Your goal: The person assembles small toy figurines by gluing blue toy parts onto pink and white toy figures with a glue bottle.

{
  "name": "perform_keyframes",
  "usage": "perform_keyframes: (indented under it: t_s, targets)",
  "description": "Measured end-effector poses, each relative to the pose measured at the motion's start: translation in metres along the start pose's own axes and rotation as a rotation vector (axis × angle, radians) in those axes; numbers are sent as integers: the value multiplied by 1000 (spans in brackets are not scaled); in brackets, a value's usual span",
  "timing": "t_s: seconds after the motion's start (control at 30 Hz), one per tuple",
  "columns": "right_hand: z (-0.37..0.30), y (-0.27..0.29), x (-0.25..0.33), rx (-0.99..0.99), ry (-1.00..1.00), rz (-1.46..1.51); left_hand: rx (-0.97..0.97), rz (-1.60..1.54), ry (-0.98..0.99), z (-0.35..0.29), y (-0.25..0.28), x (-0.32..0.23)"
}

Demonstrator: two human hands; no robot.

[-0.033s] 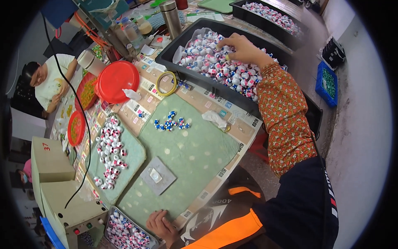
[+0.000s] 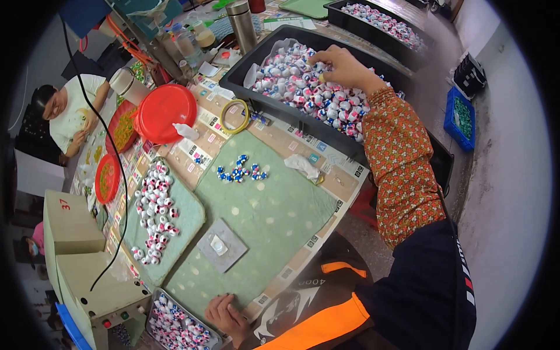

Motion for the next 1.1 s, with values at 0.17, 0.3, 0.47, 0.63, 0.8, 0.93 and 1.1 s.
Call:
perform_keyframes:
  t_s: [0.17,0.3,0.47,0.63,0.8,0.93,1.1]
  targets:
    - [-4,-6,4,-101,-169,-70,-40,-20,-3,-5,-4,6]
    - [-4,-27,31,-88,23,-118,-36,-8,-20,-8,-2,3]
    - [-7,-17,54,-116,201,-103,-26,-8,8,-10,0,2]
    - [-22,2,112,-319,300,70,-87,-41,-34,-11,6,8]
    - [-73,-62,198,-107,185,358,-74,-72,-14,-1,3,9]
    - [-107,-120,243,79,173,388,-115,-98,33,-7,8,15]
    - [-108,-145,233,-6,195,235,-170,-161,109,-14,10,20]
Point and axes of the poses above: each hand's wrist, its own z-axis towards the middle knuckle, its own y-axis out of the back of the hand, x = y × z, the point moved 4 cm from there along z, towards the middle knuckle, and after that the axes turned 7 degrees about z, right-handed, at the moved point
